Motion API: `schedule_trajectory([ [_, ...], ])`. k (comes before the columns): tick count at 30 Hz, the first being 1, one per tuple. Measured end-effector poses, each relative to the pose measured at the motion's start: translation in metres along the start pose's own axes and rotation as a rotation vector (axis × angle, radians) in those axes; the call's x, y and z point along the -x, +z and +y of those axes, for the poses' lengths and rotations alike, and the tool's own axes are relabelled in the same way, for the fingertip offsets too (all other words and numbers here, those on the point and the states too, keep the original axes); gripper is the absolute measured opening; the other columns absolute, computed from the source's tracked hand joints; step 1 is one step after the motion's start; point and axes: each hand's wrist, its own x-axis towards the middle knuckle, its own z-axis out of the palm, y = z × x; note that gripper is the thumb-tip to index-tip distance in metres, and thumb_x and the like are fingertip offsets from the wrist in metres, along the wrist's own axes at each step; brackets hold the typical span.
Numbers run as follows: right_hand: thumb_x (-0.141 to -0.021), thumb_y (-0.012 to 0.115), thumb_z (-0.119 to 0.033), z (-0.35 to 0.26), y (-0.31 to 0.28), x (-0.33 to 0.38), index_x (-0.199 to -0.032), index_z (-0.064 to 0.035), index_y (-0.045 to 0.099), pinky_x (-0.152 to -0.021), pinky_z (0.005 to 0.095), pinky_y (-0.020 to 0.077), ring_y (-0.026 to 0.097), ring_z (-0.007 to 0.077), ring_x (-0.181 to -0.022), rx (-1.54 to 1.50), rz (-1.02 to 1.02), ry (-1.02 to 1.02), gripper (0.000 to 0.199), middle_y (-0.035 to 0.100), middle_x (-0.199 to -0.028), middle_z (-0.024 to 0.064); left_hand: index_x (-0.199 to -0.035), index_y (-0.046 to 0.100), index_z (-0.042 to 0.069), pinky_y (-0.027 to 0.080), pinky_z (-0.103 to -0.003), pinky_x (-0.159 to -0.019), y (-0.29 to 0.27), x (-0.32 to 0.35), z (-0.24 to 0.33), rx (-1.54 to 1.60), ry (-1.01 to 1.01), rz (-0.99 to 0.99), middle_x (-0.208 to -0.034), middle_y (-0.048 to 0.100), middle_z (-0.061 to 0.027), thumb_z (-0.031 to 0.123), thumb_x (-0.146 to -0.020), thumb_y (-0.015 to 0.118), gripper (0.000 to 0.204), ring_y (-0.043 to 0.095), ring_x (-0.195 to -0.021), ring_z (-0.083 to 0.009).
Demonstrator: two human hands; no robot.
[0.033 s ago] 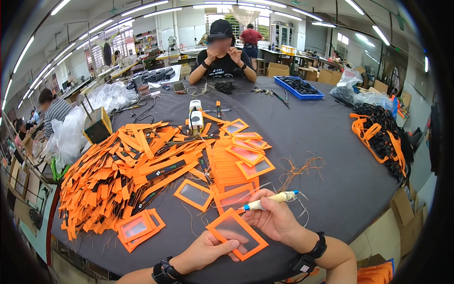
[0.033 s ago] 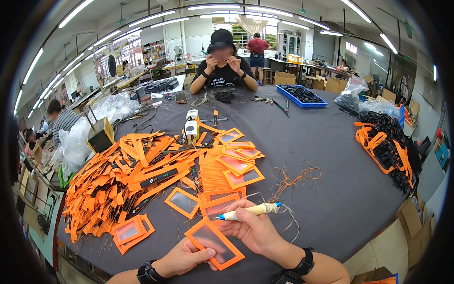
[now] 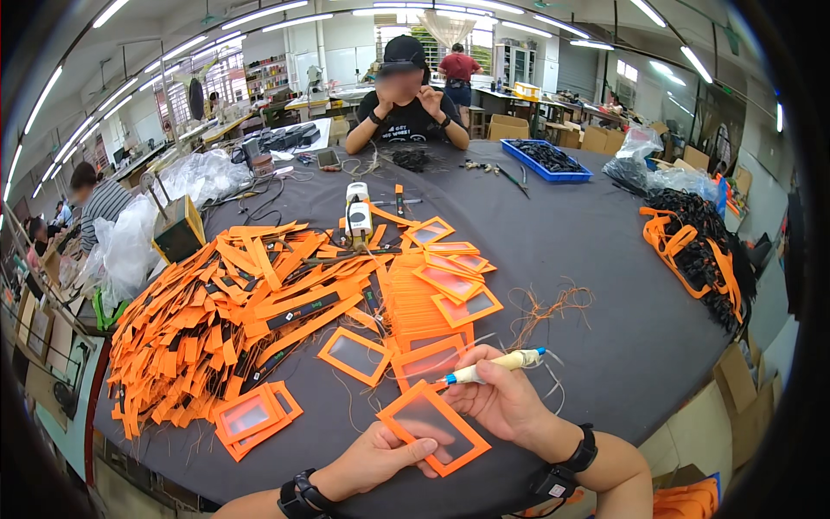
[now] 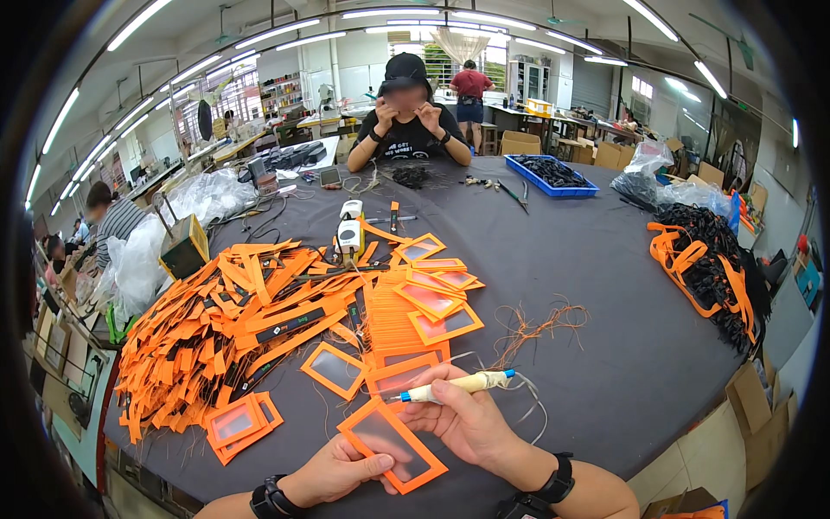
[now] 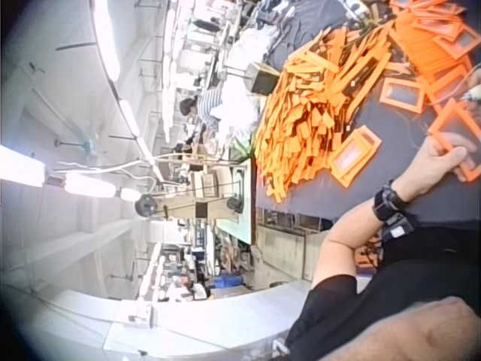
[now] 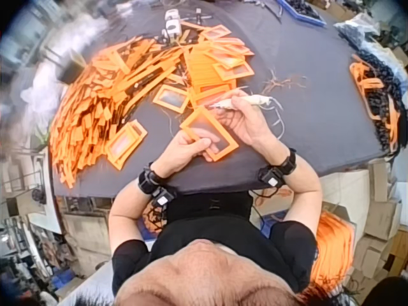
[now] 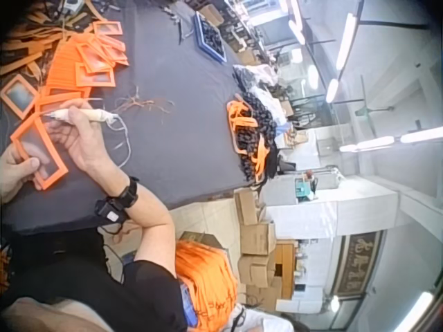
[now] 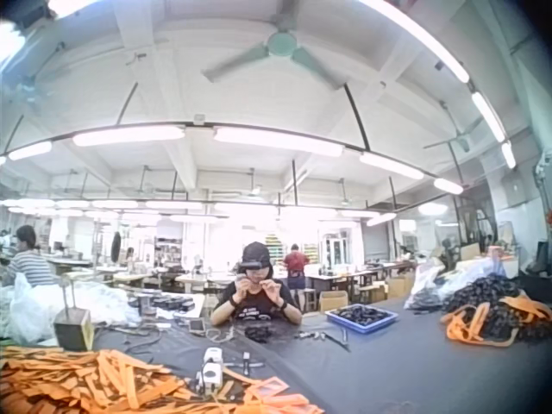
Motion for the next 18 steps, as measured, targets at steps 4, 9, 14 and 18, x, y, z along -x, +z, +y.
schedule_trajectory([
  [4, -0.097, 0.05, -0.017, 0.0001, 0.0001, -0.0005, -0.108, -0.0027, 0.054, -0.083, 0.0388, 0.0565, 0.068, 0.0254, -0.091, -0.008, -0.003, 0.003, 0.018, 0.067, -0.094, 0.0139, -0.117, 0.063, 0.0, 0.055, -0.025, -0.074, -0.0008, 0.0003, -0.001, -0.004, 0.006, 0.002, -0.096, 0.069, -0.0094, 0.015, -0.097, 0.056, 0.026, 0.066, -0.081, -0.0141],
  [9, -0.097, 0.05, -0.017, 0.0, 0.0007, -0.001, -0.107, -0.0033, 0.053, -0.085, 0.0405, 0.0565, 0.069, 0.0236, -0.09, 0.004, 0.005, 0.007, 0.017, 0.067, -0.095, 0.0127, -0.117, 0.063, 0.0, 0.055, -0.025, -0.074, -0.001, 0.0004, -0.001, -0.003, 0.003, 0.002, -0.096, 0.069, -0.0093, 0.015, -0.097, 0.056, 0.025, 0.066, -0.081, -0.0139],
  [14, -0.098, 0.051, -0.019, 0.0008, -0.0009, -0.0012, -0.109, -0.0026, 0.054, -0.082, 0.0382, 0.0567, 0.068, 0.0266, -0.092, -0.007, -0.002, 0.001, 0.02, 0.067, -0.094, 0.0144, -0.116, 0.063, 0.0, 0.055, -0.025, -0.074, -0.0014, 0.0003, -0.0016, -0.014, 0.004, -0.003, -0.096, 0.069, -0.0092, 0.015, -0.097, 0.056, 0.025, 0.066, -0.081, -0.0138],
  [18, -0.098, 0.051, -0.019, -0.0018, 0.0001, 0.0006, -0.109, -0.0025, 0.054, -0.082, 0.038, 0.0569, 0.069, 0.0267, -0.092, 0.0, 0.004, 0.004, 0.02, 0.067, -0.095, 0.0147, -0.116, 0.063, 0.0, 0.055, -0.025, -0.074, -0.0001, -0.0013, -0.0014, -0.006, 0.001, -0.017, -0.096, 0.069, -0.0092, 0.015, -0.097, 0.056, 0.025, 0.066, -0.08, -0.014],
])
